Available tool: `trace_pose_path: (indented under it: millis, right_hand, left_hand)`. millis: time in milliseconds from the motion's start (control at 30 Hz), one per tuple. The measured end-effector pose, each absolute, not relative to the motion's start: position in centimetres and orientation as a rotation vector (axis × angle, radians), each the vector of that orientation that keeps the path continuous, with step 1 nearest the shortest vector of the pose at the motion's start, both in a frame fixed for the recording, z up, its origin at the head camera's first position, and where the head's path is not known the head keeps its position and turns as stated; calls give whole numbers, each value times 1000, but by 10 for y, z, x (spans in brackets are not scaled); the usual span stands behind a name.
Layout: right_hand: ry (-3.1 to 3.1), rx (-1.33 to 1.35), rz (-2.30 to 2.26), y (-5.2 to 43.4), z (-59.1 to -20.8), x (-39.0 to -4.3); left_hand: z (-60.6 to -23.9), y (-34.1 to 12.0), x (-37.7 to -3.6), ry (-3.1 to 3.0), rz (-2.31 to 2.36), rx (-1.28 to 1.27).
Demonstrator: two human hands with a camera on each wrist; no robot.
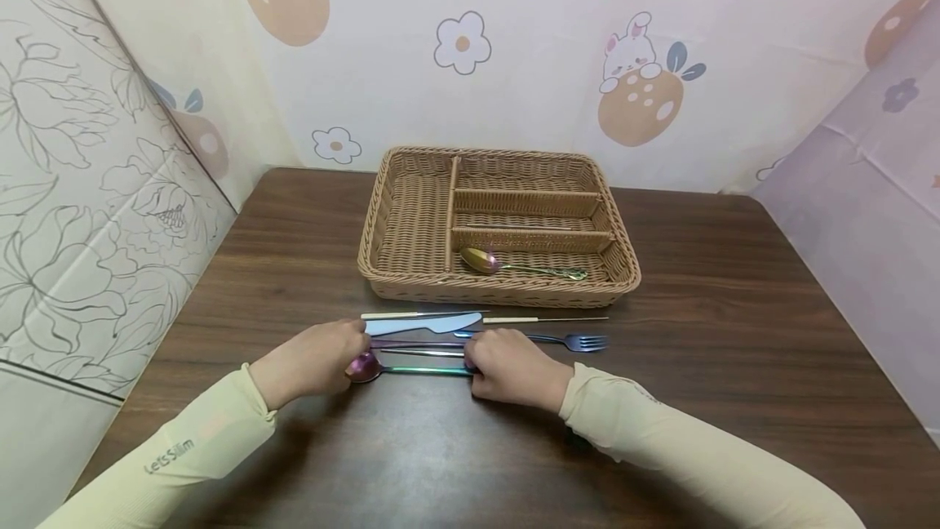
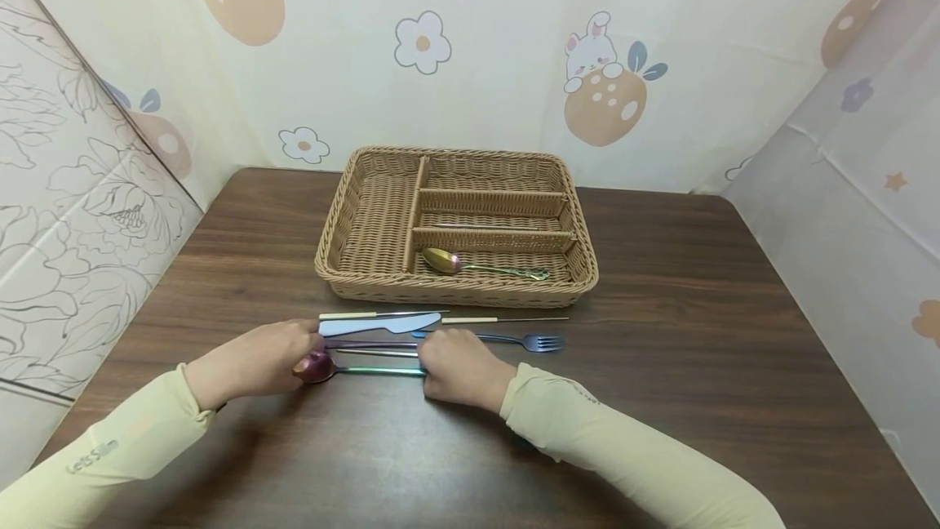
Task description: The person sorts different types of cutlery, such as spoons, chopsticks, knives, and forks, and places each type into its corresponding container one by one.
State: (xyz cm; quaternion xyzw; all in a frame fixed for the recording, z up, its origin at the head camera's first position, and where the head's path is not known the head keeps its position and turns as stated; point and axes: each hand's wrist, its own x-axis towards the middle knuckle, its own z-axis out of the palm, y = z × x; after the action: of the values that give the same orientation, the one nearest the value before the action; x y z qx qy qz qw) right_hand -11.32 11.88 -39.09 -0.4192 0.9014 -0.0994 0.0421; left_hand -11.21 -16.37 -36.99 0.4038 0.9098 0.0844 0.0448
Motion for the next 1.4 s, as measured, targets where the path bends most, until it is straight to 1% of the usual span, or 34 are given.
trace_pose_path:
  millis: [567,933,1400]
  right_hand:
    - [2777,-1355,-323,131,-376,-117]
    - [2756,-1382,-386,147,-360,-124]
    - [2756,-1311,-507,171,-343,-133]
  left_hand:
    - [-357,-162,-113,2786,289,1212]
    - [-342,-154,-120,2801,318,1249]
    - [-328,-140,-133,2802,327,1310]
